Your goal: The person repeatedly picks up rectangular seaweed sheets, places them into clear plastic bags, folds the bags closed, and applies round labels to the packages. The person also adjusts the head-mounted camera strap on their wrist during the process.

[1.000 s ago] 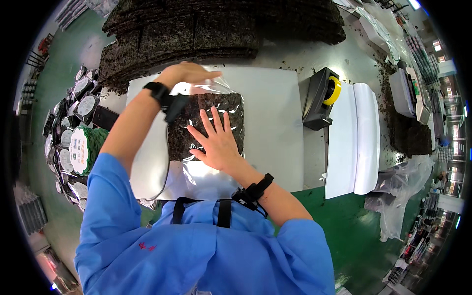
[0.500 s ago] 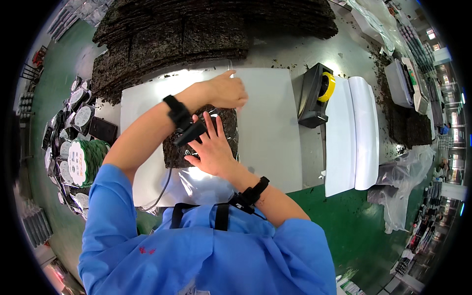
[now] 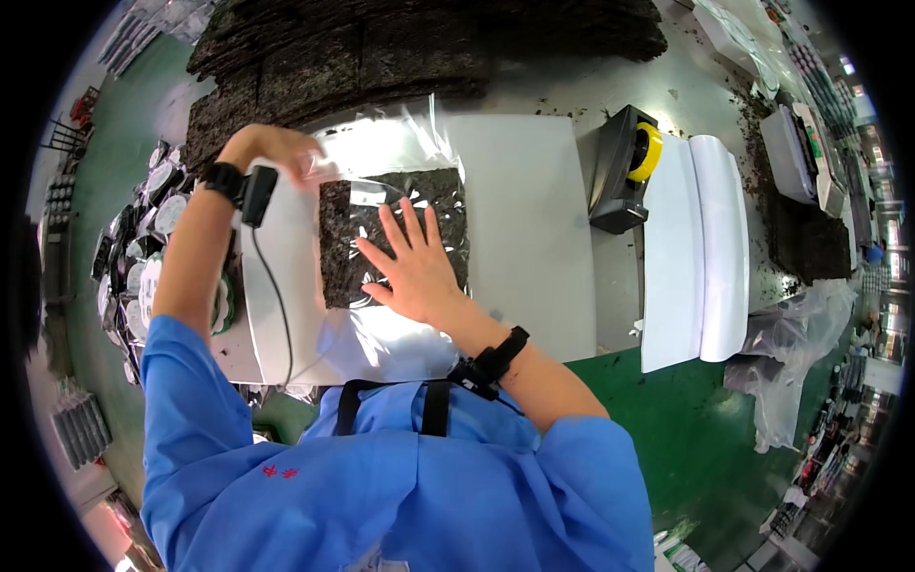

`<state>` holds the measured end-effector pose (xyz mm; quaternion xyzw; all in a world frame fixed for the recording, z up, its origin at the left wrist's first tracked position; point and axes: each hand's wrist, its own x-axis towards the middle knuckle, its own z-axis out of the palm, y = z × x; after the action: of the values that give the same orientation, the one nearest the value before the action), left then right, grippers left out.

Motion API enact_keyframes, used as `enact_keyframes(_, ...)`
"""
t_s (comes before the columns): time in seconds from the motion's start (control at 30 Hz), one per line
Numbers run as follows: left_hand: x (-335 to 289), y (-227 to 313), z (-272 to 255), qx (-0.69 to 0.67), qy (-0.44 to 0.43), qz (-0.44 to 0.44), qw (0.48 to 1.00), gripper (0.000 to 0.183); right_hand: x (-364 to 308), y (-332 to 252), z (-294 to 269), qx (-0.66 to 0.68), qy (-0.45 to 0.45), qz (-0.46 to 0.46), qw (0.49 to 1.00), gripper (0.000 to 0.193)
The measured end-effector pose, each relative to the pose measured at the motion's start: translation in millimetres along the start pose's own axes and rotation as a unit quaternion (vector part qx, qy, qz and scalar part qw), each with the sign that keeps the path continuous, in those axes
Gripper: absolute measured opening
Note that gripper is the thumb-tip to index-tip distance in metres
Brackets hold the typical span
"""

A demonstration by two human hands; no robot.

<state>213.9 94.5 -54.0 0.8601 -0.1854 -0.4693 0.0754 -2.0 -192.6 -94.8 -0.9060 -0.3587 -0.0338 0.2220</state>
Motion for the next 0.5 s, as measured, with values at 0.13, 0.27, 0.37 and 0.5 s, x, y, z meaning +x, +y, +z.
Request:
enact_keyframes(0.13, -69.9, -21.6, 15.0, -0.291, 0.103, -0.114, 0.944, 0.052, -1.7, 4.4, 1.2, -0.025, -0.004, 0.003, 1.000, 0.059)
enact_keyframes(0.27, -82.3, -23.9, 71.2, -0.713, 0.207, 0.018, 0.670, 0.056, -1.6, 1.7, 4.8, -0.038, -0.011, -0.004, 0.999, 0.060)
enact_keyframes(0.37, -95.5, 12.4, 121.5, -0.792, 0.300, -0.040, 0.531, 0.100, -1.9, 4.2, 9.5, -0.046, -0.013, 0.001, 0.999, 0.061)
enact_keyframes(0.5, -138.7, 45.9, 210.4, -0.613, 0.361, -0.028, 0.702, 0.097, -2.9, 1.8, 5.1, -0.052, -0.022, 0.010, 0.998, 0.060)
